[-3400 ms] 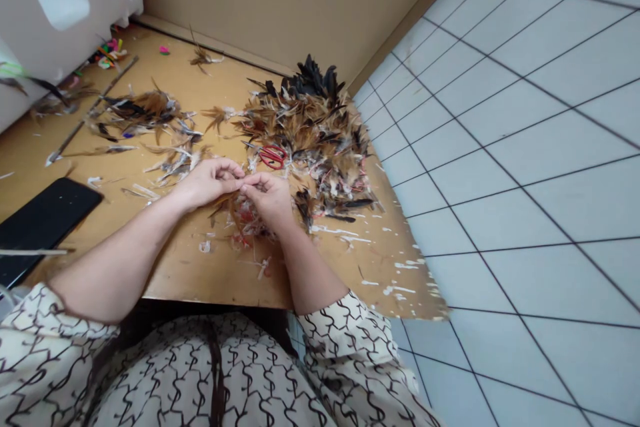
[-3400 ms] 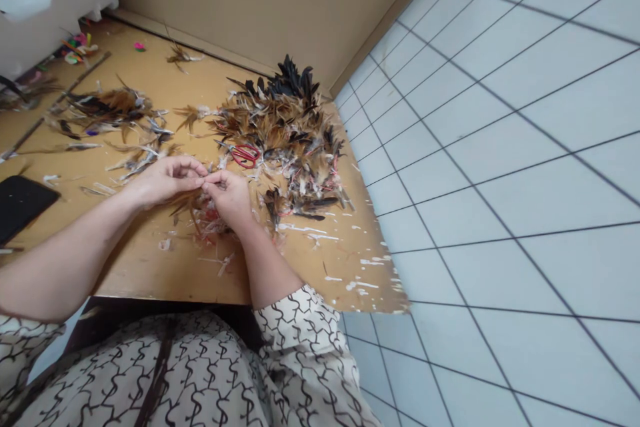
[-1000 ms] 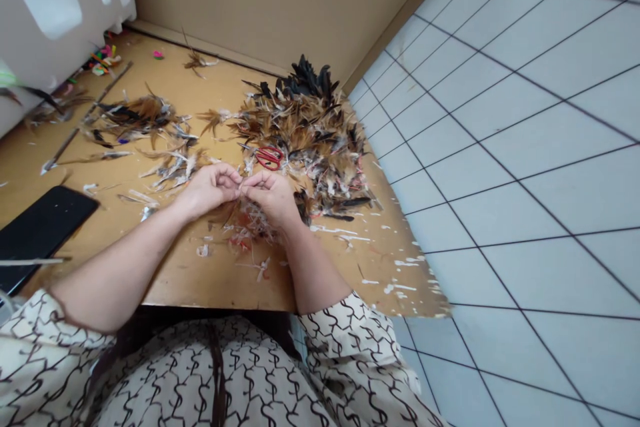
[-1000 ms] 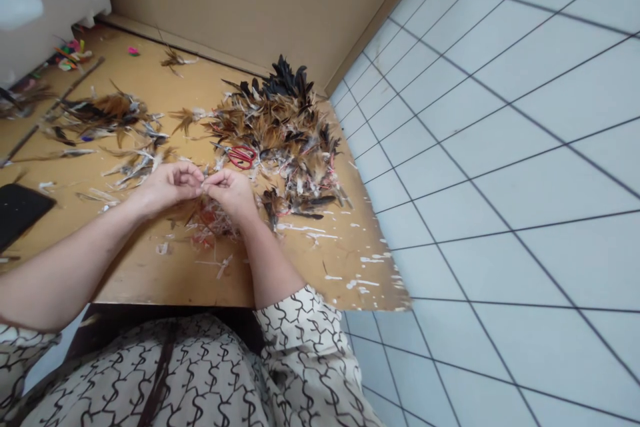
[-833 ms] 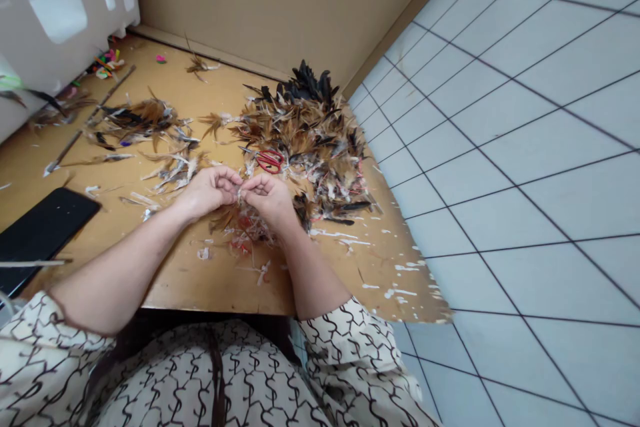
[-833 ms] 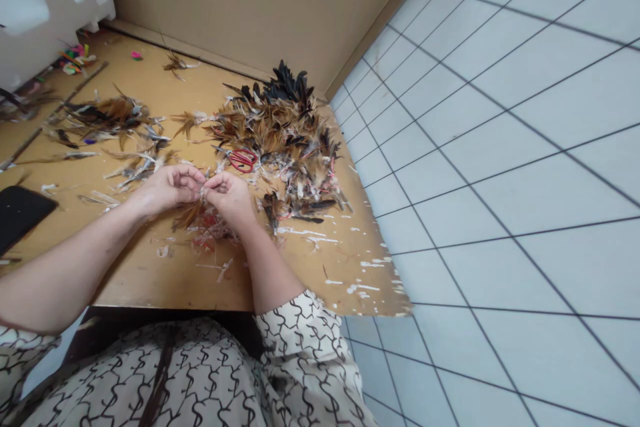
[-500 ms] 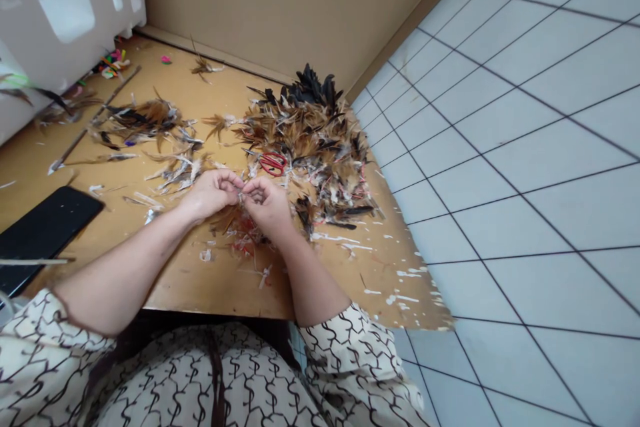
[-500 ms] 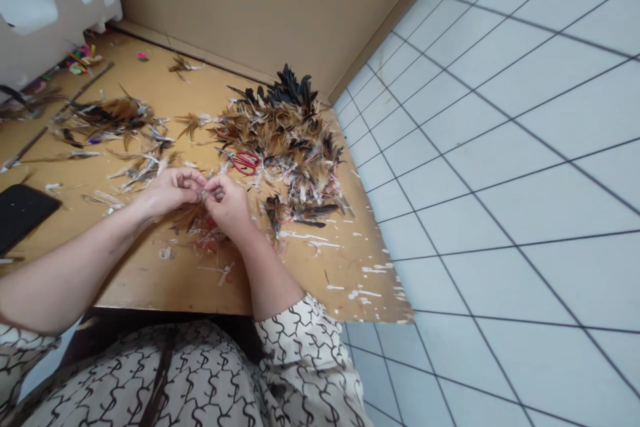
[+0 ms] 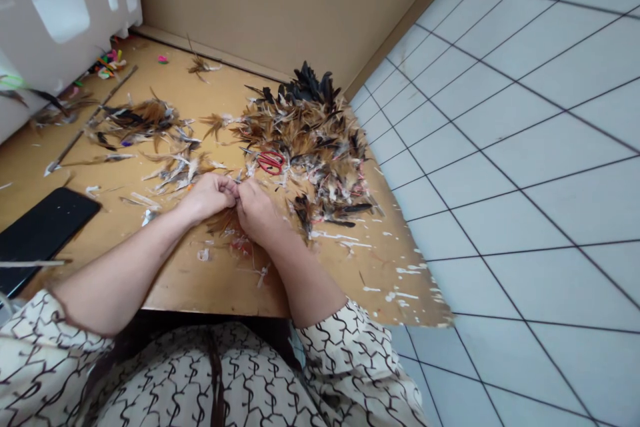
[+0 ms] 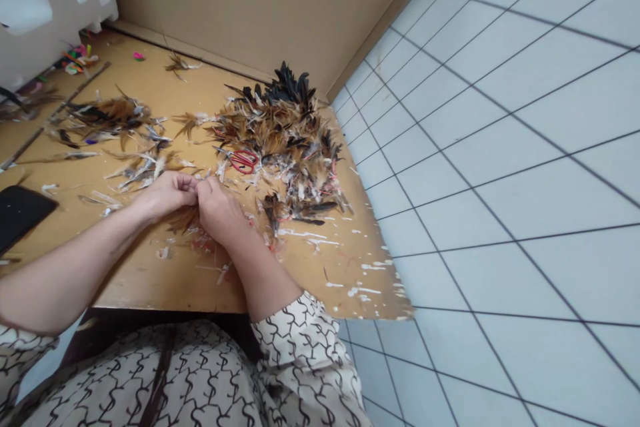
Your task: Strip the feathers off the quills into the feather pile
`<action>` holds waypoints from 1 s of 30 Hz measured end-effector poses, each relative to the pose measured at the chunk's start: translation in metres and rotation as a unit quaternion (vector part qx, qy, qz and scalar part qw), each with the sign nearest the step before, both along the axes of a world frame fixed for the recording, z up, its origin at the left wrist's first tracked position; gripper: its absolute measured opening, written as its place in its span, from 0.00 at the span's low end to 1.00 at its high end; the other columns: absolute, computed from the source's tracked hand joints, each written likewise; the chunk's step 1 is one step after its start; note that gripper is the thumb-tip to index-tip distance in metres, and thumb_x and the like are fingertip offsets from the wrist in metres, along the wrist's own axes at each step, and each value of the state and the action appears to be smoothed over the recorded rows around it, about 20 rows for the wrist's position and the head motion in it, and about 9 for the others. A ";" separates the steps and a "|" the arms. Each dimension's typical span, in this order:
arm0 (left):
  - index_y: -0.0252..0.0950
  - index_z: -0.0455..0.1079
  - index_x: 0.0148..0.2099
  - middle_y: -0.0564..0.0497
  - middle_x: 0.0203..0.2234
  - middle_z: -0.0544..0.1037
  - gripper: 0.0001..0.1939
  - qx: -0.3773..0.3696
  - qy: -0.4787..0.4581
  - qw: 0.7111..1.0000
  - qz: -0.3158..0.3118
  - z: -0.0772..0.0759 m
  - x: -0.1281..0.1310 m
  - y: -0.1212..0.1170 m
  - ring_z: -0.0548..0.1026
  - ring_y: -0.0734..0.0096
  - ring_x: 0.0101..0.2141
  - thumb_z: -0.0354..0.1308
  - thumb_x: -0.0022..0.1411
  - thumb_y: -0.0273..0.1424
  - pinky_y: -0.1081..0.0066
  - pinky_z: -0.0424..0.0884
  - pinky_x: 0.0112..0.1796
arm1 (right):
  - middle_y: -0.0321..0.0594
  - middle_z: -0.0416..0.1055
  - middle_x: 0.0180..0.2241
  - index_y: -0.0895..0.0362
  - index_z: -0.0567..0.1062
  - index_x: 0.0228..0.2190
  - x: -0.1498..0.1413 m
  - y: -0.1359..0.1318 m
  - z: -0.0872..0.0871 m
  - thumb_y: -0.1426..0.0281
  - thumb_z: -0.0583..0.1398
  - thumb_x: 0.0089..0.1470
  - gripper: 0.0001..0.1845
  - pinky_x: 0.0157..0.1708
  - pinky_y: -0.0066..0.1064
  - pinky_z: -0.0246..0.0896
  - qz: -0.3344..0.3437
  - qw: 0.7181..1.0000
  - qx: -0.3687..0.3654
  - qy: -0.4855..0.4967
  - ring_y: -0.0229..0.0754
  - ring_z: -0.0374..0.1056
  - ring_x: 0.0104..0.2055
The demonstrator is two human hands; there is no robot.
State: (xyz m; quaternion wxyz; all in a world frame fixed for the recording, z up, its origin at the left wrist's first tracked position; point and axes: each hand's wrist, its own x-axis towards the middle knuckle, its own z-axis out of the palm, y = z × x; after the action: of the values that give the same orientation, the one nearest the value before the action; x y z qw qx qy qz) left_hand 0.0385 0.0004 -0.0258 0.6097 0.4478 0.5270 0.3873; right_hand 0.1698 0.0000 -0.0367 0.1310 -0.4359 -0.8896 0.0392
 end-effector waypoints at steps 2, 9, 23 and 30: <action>0.33 0.67 0.16 0.60 0.09 0.64 0.04 0.007 0.011 1.000 -0.011 -0.002 -0.001 0.000 0.57 0.83 0.15 0.51 0.32 0.22 0.78 0.50 0.19 | 0.47 0.67 0.34 0.59 0.68 0.35 -0.002 -0.002 0.003 0.78 0.46 0.55 0.13 0.32 0.32 0.59 -0.006 0.999 -0.002 -0.032 0.43 0.63 0.33; 0.33 0.67 0.17 0.59 0.11 0.67 0.04 0.015 0.011 0.999 -0.031 -0.002 -0.001 0.001 0.59 0.82 0.16 0.51 0.32 0.23 0.78 0.53 0.20 | 0.45 0.68 0.34 0.59 0.68 0.34 -0.002 -0.001 0.002 0.79 0.47 0.54 0.12 0.33 0.31 0.60 -0.030 0.999 -0.023 -0.025 0.42 0.64 0.33; 0.33 0.66 0.16 0.59 0.11 0.65 0.04 0.038 0.033 0.998 -0.025 -0.001 0.000 0.001 0.59 0.82 0.16 0.51 0.35 0.21 0.78 0.53 0.20 | 0.46 0.66 0.31 0.59 0.69 0.32 -0.003 -0.001 -0.007 0.79 0.46 0.55 0.12 0.31 0.31 0.57 -0.007 0.996 0.082 -0.042 0.42 0.63 0.32; 0.32 0.69 0.20 0.58 0.09 0.65 0.02 0.003 -0.060 0.998 -0.007 0.006 -0.004 -0.001 0.57 0.83 0.13 0.59 0.39 0.26 0.79 0.51 0.18 | 0.45 0.66 0.29 0.59 0.69 0.30 0.005 -0.001 -0.007 0.74 0.43 0.60 0.17 0.30 0.30 0.55 0.008 0.988 0.156 0.006 0.41 0.61 0.31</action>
State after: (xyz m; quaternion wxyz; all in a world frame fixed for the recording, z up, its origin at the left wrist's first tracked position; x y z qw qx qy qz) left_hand 0.0342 -0.0006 -0.0198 0.6415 0.4291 0.4852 0.4109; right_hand 0.1746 -0.0008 -0.0440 0.2024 -0.4029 -0.8874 -0.0962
